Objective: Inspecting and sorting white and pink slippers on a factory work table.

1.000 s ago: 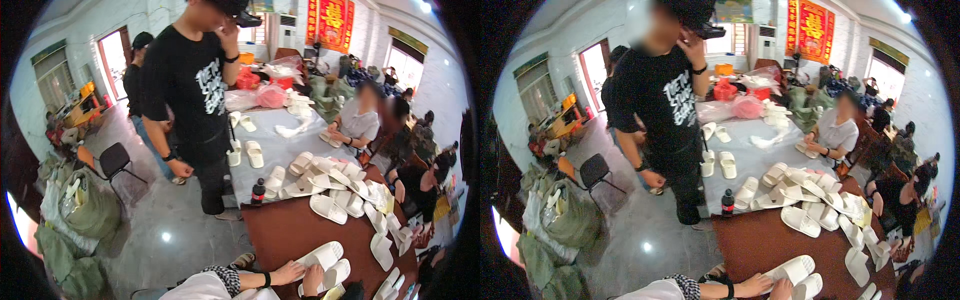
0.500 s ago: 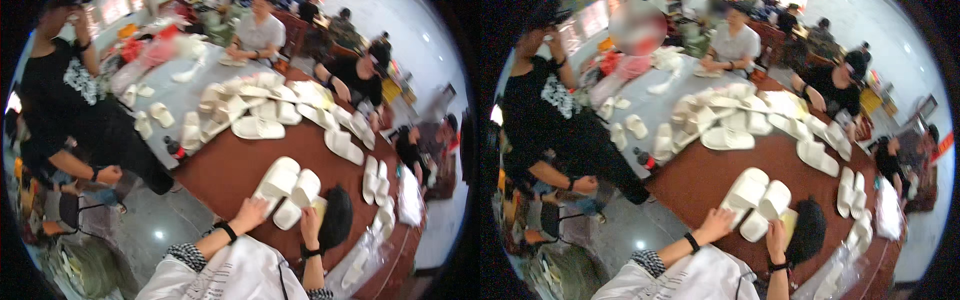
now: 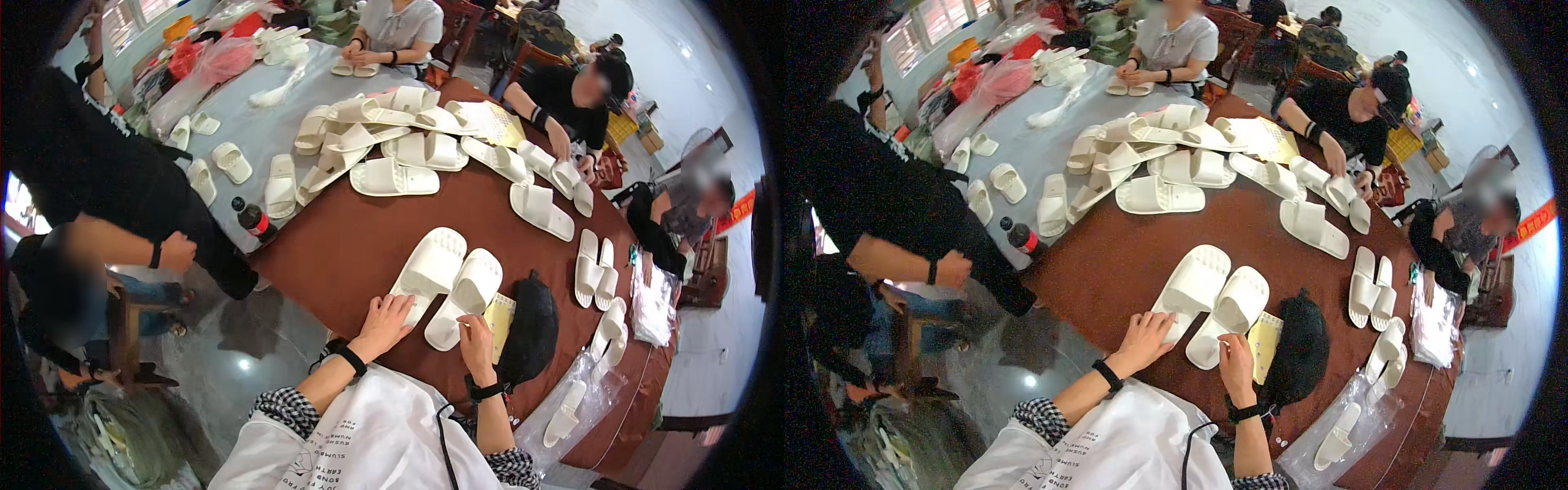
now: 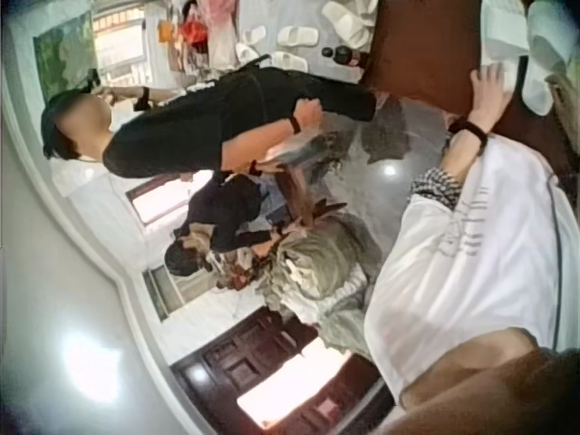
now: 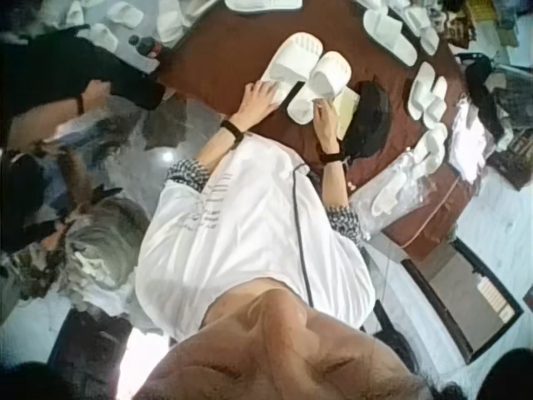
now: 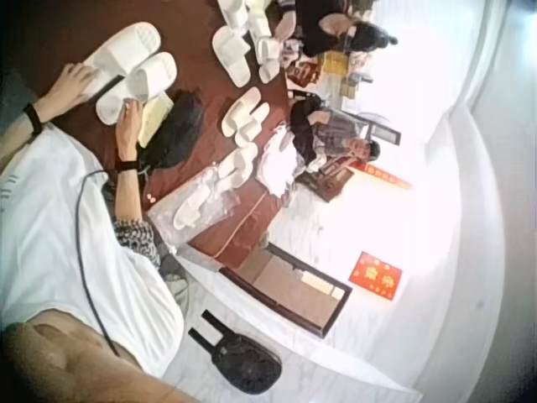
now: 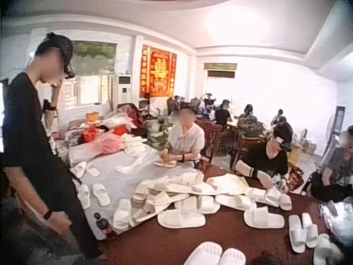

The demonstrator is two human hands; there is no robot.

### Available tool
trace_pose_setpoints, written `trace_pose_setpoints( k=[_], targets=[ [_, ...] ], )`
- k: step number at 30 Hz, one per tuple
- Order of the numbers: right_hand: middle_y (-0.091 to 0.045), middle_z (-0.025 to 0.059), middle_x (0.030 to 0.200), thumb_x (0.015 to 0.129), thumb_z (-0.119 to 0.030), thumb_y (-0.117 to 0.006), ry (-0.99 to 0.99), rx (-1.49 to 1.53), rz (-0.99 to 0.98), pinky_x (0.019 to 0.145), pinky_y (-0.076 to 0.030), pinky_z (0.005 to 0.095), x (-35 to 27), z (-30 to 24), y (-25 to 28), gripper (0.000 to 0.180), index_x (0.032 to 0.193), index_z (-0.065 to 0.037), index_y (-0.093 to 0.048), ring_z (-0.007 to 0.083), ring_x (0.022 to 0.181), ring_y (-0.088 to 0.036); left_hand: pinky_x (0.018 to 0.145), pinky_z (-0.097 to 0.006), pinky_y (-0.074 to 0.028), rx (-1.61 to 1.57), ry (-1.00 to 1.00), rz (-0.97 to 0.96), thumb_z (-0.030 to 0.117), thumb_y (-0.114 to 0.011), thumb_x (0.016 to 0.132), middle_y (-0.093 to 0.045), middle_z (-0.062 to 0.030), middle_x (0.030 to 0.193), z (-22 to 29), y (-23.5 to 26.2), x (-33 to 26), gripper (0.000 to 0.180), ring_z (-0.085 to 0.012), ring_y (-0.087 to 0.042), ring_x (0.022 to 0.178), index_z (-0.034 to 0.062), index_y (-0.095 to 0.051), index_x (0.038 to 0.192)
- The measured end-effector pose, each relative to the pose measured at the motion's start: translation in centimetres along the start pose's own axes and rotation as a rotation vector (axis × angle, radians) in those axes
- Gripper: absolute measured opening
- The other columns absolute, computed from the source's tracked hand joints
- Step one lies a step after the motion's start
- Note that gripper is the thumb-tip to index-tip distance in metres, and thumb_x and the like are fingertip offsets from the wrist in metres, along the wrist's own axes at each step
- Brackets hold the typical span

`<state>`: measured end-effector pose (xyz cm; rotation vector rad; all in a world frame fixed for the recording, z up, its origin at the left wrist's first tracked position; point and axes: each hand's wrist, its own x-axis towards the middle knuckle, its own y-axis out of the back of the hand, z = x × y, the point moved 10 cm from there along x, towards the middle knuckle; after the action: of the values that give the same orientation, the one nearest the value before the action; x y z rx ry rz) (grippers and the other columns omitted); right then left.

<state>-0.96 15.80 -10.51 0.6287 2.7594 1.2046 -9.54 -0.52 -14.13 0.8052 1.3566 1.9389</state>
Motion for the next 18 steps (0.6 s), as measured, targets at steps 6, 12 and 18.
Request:
trace_pose_setpoints(
  k=[6, 12, 18],
  targets=[
    [-0.062, 0.0157, 0.091, 0.088, 0.0, -0.057, 0.063, 0.009, -0.018, 0.072, -0.05, 0.0377, 0.9, -0.9, -1.4, 0.01, 0.095, -0.001, -0.064, 0.0314, 0.081, -0.063, 0.096, -0.04, -0.037, -0.053, -0.023, 0.019, 0.031, -0.068, 0.082, -0.049, -0.0088, 0.124, -0.1, 0.6, -1.0, 0.065, -0.0237, -0.046, 0.115, 0.004, -0.046, 0.136],
    [-0.062, 0.0158, 0.094, 0.087, 0.001, -0.057, 0.155, -0.008, -0.085, 0.075, -0.049, 0.039, 2.4, -4.6, -3.4, 0.011, 0.095, -0.002, -0.064, 0.034, 0.086, -0.062, 0.096, -0.042, -0.037, 0.056, -0.063, 0.027, 0.035, -0.066, 0.084, -0.048, -0.0124, 0.122, 0.4, 0.1, -1.0, 0.064, -0.0266, -0.045, 0.114, 0.0101, -0.044, 0.14],
    [-0.061, 0.0174, 0.107, 0.085, -0.002, -0.058, 0.174, -0.041, -0.203, 0.088, -0.048, 0.0431, 2.8, -4.0, -7.8, 0.02, 0.104, -0.003, -0.065, 0.0376, 0.102, -0.057, 0.09, -0.045, -0.038, -0.127, 0.055, 0.067, 0.032, -0.067, 0.081, -0.051, -0.0089, 0.116, -0.9, -1.2, -1.0, 0.055, -0.0267, -0.047, 0.112, 0.0144, -0.052, 0.132]
  ],
)
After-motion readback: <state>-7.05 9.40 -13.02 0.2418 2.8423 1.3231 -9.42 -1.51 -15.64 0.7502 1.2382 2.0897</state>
